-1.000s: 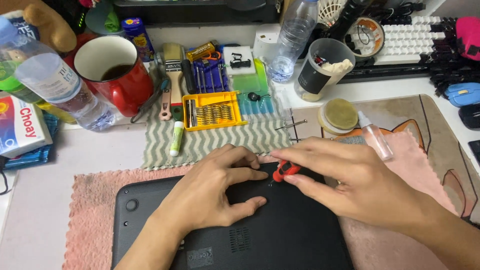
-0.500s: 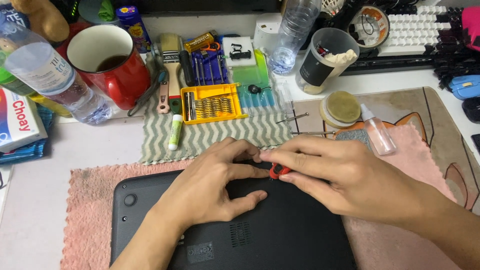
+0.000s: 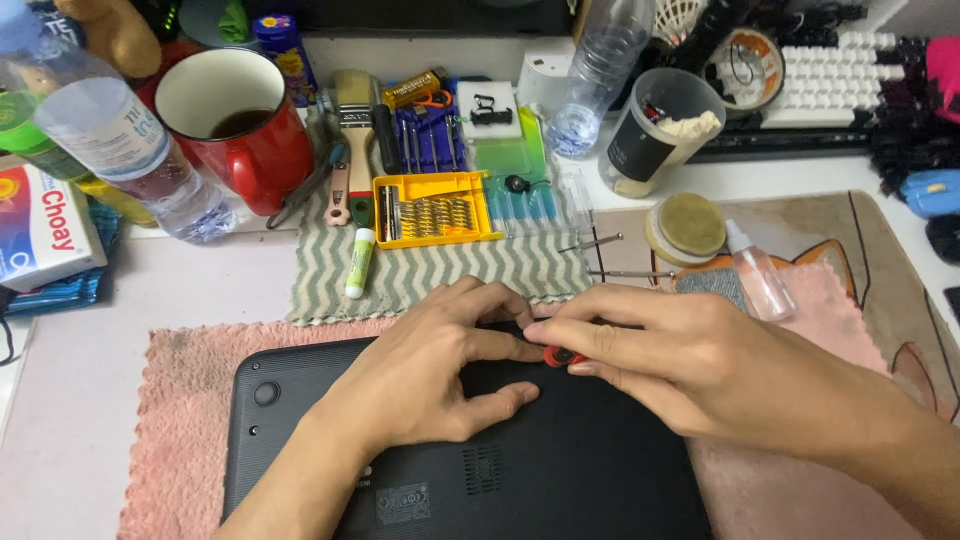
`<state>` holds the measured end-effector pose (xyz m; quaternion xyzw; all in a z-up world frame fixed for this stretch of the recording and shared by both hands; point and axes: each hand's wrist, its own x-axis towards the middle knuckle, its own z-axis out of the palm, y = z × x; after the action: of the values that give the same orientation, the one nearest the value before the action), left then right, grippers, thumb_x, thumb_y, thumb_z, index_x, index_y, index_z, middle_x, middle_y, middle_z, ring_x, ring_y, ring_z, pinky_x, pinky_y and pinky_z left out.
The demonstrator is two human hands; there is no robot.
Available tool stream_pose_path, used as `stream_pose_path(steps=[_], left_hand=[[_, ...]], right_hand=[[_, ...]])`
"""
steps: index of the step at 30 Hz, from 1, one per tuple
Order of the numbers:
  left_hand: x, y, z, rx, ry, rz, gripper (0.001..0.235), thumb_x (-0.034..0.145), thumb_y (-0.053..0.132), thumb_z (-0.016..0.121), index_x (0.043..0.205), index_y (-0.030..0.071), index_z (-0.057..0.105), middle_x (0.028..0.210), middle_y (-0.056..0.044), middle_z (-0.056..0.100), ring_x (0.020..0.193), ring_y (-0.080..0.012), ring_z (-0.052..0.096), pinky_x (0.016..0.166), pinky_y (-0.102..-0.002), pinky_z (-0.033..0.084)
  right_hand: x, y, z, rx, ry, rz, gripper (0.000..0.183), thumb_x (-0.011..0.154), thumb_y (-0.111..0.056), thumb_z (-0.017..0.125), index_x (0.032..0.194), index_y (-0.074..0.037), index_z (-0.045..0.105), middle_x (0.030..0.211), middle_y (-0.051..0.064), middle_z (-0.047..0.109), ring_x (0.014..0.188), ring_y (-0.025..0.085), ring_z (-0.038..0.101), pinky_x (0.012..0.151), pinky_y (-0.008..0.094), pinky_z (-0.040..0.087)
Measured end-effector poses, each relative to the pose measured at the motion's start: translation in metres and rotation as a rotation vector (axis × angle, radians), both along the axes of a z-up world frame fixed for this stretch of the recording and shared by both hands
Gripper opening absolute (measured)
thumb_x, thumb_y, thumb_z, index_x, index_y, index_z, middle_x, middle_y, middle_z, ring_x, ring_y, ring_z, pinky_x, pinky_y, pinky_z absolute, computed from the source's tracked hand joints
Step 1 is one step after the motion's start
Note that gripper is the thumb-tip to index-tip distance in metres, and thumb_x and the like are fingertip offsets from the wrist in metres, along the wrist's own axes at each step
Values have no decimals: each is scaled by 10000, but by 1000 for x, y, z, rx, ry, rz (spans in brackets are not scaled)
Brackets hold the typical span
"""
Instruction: The person uses a red screwdriver to tighten screws on the bottom panel of a black laptop. They systematically move from one screw to another, rotating the tool to secure each one. The laptop is placed on a pink cloth on a cluttered desk.
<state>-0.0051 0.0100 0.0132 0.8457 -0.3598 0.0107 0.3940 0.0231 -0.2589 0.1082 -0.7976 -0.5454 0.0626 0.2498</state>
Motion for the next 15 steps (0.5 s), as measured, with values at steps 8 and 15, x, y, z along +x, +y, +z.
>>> stream_pose_path(steps=[8, 15], left_hand=[[-1, -1, -3, 13, -22, -5, 371, 1020, 405, 784, 1289, 181, 908, 1330, -96, 707, 1144, -324, 671, 969, -508, 529], [-1, -2, -5, -8, -111, -30, 339, 1038, 378, 760, 1224, 147, 924, 1188, -131, 703, 1002, -339, 658, 862, -485, 508]], right_hand=[[-8, -5, -17, 70, -74, -81, 503, 1048, -27, 732, 1547, -42, 678, 1455, 172, 757, 1187, 252, 846, 1019, 347, 681], [-8, -4, -25, 55, -100, -59, 494, 1093, -71, 669, 1587, -67, 647, 1515, 175, 758, 1330, 315, 795, 1088, 430, 624]])
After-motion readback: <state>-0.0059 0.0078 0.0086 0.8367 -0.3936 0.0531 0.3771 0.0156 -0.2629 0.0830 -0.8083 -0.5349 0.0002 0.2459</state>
